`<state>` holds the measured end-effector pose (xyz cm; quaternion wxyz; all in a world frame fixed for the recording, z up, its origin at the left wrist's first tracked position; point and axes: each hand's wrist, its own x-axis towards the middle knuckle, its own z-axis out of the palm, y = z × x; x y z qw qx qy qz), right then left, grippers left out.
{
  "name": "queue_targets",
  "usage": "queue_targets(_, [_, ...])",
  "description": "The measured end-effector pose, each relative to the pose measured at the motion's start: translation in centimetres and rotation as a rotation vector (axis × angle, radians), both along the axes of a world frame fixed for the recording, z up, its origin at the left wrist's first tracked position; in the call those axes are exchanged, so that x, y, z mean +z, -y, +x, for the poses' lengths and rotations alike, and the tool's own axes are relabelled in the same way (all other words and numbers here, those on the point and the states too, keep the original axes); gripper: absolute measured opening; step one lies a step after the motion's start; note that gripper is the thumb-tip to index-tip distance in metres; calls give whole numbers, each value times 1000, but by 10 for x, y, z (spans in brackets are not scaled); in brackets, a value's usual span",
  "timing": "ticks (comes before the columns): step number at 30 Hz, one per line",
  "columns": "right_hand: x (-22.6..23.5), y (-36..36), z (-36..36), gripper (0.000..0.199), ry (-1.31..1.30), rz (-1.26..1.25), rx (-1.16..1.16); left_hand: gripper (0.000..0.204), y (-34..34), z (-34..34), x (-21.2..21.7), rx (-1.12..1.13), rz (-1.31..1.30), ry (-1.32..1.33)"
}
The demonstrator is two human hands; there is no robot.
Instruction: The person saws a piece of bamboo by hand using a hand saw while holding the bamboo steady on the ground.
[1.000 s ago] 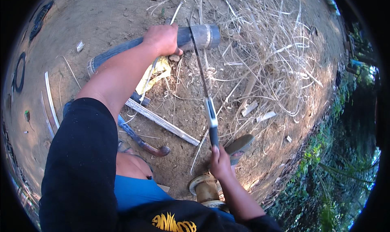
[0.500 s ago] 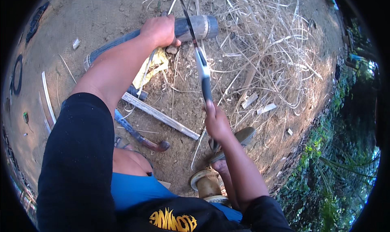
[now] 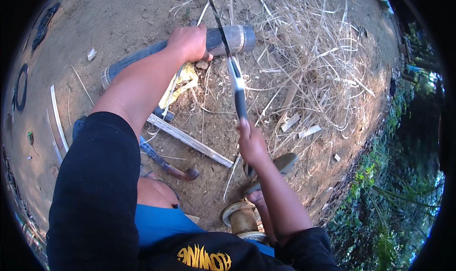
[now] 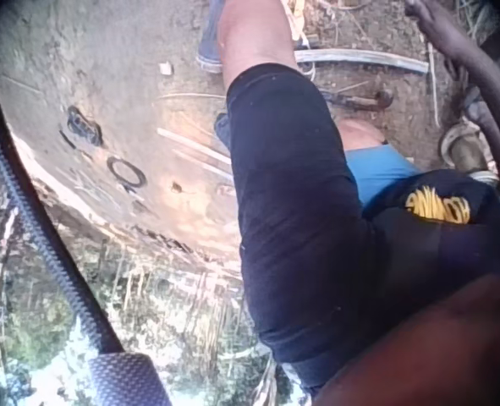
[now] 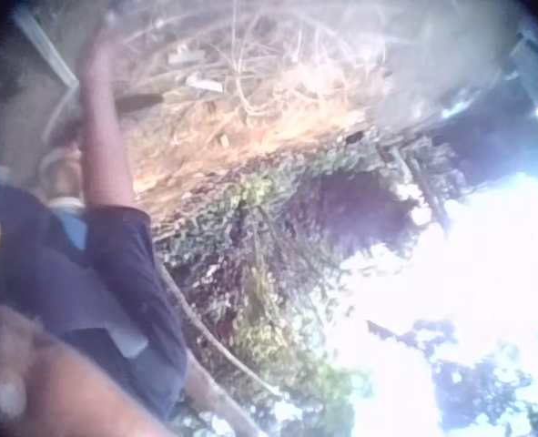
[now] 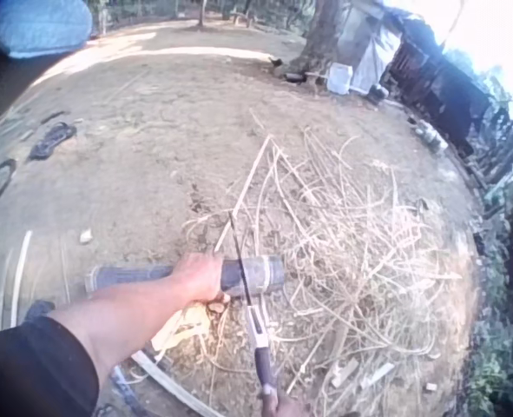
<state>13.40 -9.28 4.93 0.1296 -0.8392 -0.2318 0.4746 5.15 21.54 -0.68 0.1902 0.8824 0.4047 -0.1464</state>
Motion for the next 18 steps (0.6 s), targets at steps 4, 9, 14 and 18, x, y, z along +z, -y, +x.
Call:
queue_targets(4, [6,88,-17,63,-9,9,19,83,5,-16,-9,-7,7,42])
queue_targets(9, [-15,-39,27,67,36,-31,45,83,14,8,-4,-42,13,41])
queue_targets(14, [33,91,-16,61,58,30,26,83,15,-6,0,-95,8,-29])
queue_targets(18, [-16,19,25,67,186,39,78,82,15,16,2,-63,15,39])
